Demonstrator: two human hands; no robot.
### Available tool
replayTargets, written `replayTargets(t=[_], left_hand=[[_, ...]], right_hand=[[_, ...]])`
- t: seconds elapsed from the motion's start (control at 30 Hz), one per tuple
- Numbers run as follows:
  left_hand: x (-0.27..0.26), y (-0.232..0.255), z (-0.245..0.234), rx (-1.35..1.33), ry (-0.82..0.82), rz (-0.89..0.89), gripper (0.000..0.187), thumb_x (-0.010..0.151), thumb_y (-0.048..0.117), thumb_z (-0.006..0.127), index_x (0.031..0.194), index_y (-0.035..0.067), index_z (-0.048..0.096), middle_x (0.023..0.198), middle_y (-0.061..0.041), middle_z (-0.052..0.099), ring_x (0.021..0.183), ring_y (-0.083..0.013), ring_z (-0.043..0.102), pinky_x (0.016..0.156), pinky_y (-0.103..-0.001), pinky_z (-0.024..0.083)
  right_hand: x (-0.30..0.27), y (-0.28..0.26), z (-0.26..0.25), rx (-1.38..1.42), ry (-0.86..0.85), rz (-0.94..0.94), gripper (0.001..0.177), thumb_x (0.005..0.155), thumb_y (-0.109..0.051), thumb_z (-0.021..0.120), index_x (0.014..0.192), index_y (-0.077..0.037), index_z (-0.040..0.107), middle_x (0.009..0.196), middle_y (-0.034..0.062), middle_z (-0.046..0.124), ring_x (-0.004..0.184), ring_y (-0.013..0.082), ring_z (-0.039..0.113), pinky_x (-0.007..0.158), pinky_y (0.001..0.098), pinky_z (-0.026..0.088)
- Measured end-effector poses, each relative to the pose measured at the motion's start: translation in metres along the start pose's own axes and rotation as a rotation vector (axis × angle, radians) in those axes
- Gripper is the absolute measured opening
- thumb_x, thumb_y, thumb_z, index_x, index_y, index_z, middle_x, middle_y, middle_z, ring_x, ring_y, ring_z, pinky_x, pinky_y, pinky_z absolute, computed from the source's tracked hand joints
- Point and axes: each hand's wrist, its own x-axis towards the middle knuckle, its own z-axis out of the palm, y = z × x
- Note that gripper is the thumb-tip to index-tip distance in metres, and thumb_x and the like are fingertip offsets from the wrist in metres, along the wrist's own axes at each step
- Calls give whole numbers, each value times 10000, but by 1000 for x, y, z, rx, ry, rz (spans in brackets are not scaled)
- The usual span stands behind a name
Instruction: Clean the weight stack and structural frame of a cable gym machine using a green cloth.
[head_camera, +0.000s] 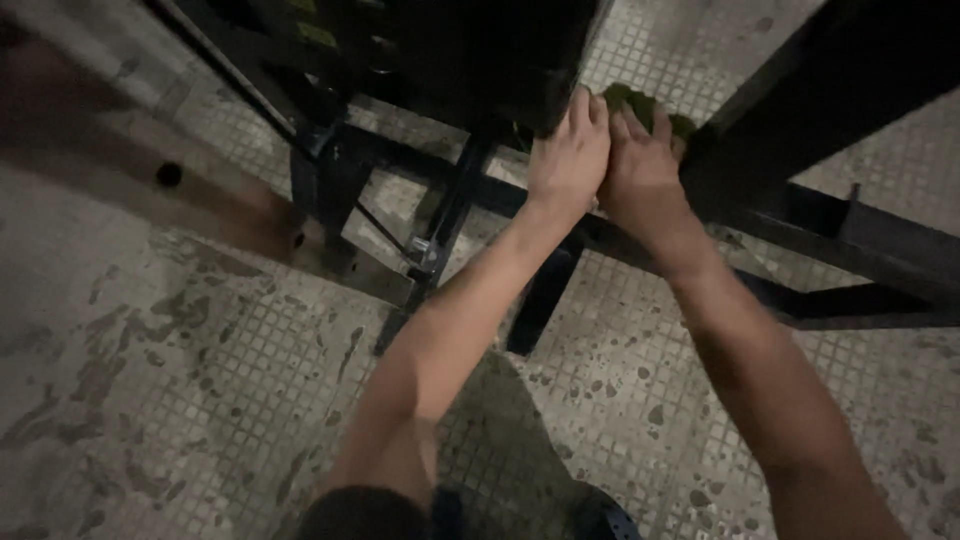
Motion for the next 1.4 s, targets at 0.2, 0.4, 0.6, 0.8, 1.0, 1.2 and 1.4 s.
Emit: replayTargets(t=[0.2, 0.4, 0.6, 0.8, 1.0, 1.2, 1.4], left_hand=[[-10, 22, -16, 46, 100, -199, 661, 924, 253, 687, 1524, 128, 439, 1574, -158, 405, 1320, -384, 518, 974, -589, 538], [-40, 3, 21, 230, 26, -27, 480, 1001, 207, 628, 1412, -28, 547, 1503, -198, 464, 1307, -391, 559, 942, -456, 586], [-34, -9, 13, 122, 184, -15, 497, 989, 170, 649, 1430, -29, 536, 1483, -215, 492, 1193, -391, 632, 900, -433, 611], [-41, 1, 27, 108, 365, -52, 582, 924, 181, 691, 1451, 17, 506, 1448, -181, 512, 1228, -376, 585, 928, -468, 594], [-75, 11, 50, 83, 263, -22, 562, 1038, 136, 681, 1535, -7, 459, 1460, -223, 510, 1304, -387, 541, 1007, -422, 584], [-56, -15, 21, 74, 269, -66, 625, 976, 171, 685, 1531, 40, 430, 1445, -220, 472, 1254, -401, 564, 960, -417, 598], [-78, -3, 24, 95, 239, -108, 659, 951, 202, 683, 1537, 54, 420, 1499, -238, 425, 1269, -387, 573, 949, -406, 595]], right_hand=[[8, -18, -11, -56, -141, 279, 762, 937, -372, 580, 1597, -102, 310, 1628, 238, 272, 1413, 608, 239, 978, 727, 355], [-16, -49, -36, 53, -41, 225, 691, 922, -220, 667, 1565, -71, 462, 1616, 162, 450, 1439, 466, 405, 1068, 671, 380], [-13, -47, -24, 80, 27, 183, 488, 1003, -160, 674, 1453, 8, 592, 1479, 168, 600, 1395, 356, 579, 1272, 556, 395], [-3, -31, -23, 19, 190, 51, 578, 943, -184, 729, 1462, 29, 587, 1473, 257, 559, 1321, 536, 461, 1038, 613, 392], [-42, -39, -22, 100, 75, 229, 667, 914, 18, 658, 1573, -21, 559, 1600, 187, 545, 1434, 480, 476, 1179, 541, 427], [-5, -56, -31, -3, 67, 135, 656, 891, -143, 715, 1505, 9, 543, 1564, 208, 521, 1402, 525, 422, 1065, 615, 406], [-25, -53, -19, 53, 169, 157, 493, 1021, -145, 661, 1497, -38, 584, 1555, 163, 572, 1369, 472, 511, 1022, 618, 461]])
